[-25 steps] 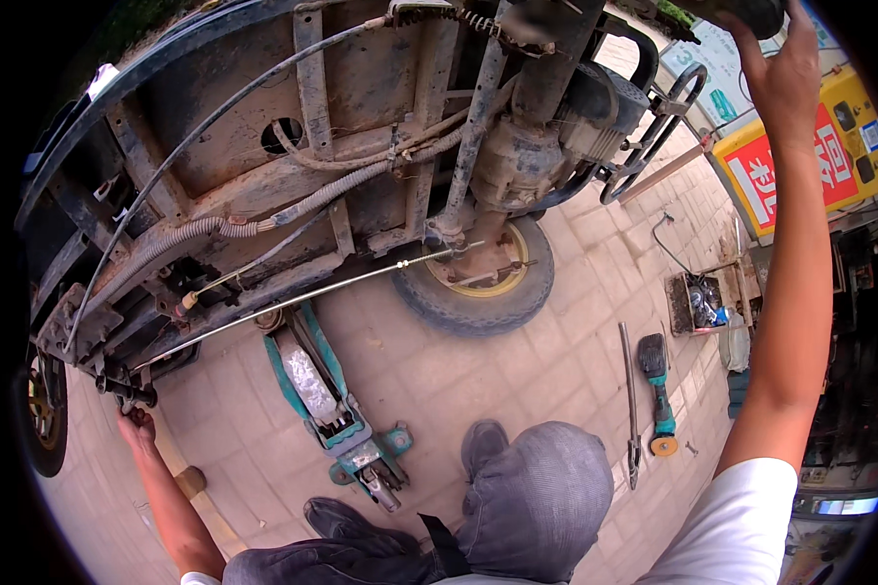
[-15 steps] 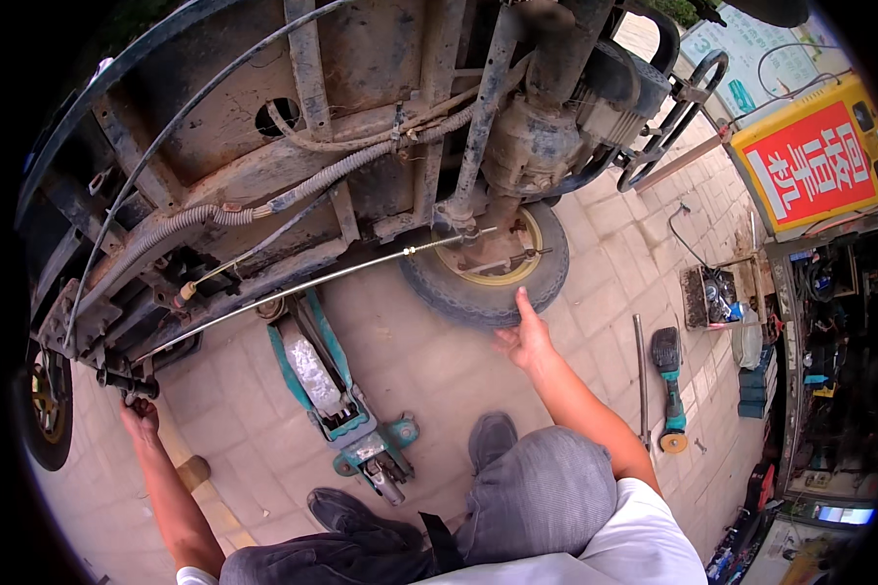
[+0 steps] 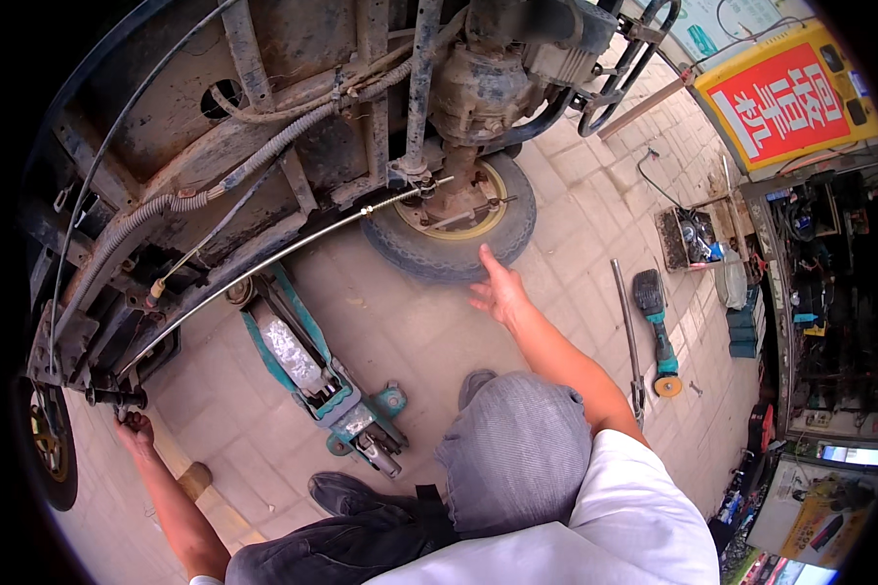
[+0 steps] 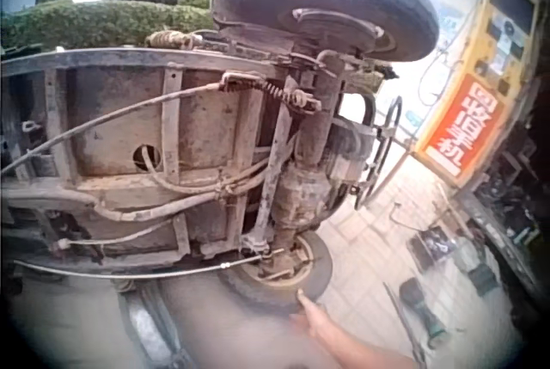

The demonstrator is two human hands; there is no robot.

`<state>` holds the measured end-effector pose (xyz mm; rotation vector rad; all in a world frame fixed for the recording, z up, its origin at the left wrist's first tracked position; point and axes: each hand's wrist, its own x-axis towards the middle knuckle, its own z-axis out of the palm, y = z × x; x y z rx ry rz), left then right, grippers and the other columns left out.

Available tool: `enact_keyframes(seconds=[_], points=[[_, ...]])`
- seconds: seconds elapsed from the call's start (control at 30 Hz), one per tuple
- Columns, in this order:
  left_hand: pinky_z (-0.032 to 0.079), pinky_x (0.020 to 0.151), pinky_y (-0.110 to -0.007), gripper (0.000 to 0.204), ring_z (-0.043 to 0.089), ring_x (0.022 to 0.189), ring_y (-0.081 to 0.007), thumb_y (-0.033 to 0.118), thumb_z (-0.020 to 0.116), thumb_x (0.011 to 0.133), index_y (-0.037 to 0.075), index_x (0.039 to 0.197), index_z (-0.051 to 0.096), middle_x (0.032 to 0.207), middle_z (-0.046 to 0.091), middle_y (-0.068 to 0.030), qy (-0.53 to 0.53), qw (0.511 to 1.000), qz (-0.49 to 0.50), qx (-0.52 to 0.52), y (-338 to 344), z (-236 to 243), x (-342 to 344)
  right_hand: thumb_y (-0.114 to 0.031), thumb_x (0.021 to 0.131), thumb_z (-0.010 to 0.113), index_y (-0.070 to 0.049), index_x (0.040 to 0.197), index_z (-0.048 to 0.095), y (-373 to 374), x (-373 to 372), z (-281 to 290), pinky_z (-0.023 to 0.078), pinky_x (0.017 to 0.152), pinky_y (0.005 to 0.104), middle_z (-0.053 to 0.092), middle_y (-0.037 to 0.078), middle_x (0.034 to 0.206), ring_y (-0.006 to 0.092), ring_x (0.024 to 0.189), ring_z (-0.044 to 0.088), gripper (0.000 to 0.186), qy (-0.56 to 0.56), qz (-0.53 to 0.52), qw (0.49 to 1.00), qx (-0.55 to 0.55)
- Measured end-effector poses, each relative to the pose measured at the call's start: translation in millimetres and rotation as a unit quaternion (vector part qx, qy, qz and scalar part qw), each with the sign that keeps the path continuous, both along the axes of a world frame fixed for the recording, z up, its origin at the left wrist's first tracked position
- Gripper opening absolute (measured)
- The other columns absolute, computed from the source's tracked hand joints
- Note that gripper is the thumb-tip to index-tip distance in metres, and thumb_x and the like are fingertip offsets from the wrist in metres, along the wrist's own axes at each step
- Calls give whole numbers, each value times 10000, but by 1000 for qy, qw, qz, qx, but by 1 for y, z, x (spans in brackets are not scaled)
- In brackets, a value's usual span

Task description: The person works on the underside of a three-wheeled vehicle, using a wrench to tighten bolts on the rear wheel hub. They also use a hydraulic jack to lift the vehicle and a bottle to apply fluid to the wheel assembly.

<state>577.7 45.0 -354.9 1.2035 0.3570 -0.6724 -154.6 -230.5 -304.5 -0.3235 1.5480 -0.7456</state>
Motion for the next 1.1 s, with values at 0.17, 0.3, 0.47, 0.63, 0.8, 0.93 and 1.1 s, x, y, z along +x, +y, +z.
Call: enact_keyframes(seconds=[0.17,0.3,0.47,0.63,0.8,0.93,1.1], points=[[360,473,-271,291,414,531,-150,325,386,972,122,919,586,675,535,-6,13,997,-66,43,15,-22,54,-582,847,567,21,1334,422,79,-61,-29,419,931,502,518,242,1270,334,1141,540,789,181,96,979,17],[364,476,-268,286,417,534,-144,325,394,973,117,932,587,672,528,-3,-43,989,-81,118,-20,-20,-1,-438,883,568,78,1074,610,213,-160,-94,497,781,379,655,178,954,252,855,635,552,379,135,915,-3],[369,480,-266,282,420,536,-136,324,405,975,110,948,587,669,520,1,-99,971,-126,179,-38,-7,-46,-418,837,601,45,983,670,297,-160,-85,489,810,390,674,226,918,318,914,651,490,379,113,913,104],[374,484,-263,279,423,539,-129,324,416,976,104,964,587,665,511,6,-126,956,-174,198,-57,4,-82,-384,831,611,47,993,668,323,-154,-77,491,798,381,675,222,919,305,900,652,463,356,75,927,90],[379,488,-260,277,427,542,-122,324,427,978,97,980,587,662,503,10,-125,947,-200,220,-56,1,-106,-368,830,614,52,967,666,297,-164,-58,494,799,371,676,208,928,307,898,647,445,372,67,922,82],[383,491,-258,276,429,545,-116,323,435,979,92,993,587,659,496,13,-113,938,-227,237,-49,-3,-131,-327,858,614,39,1061,635,284,-185,-78,496,820,359,670,194,980,282,886,652,419,375,130,914,79],[388,495,-255,277,433,547,-109,323,446,980,86,1009,587,655,488,18,-113,924,-257,259,-19,25,-149,-325,871,604,38,1101,608,208,-154,-64,493,843,361,660,210,1009,289,954,636,429,338,201,919,-44]])
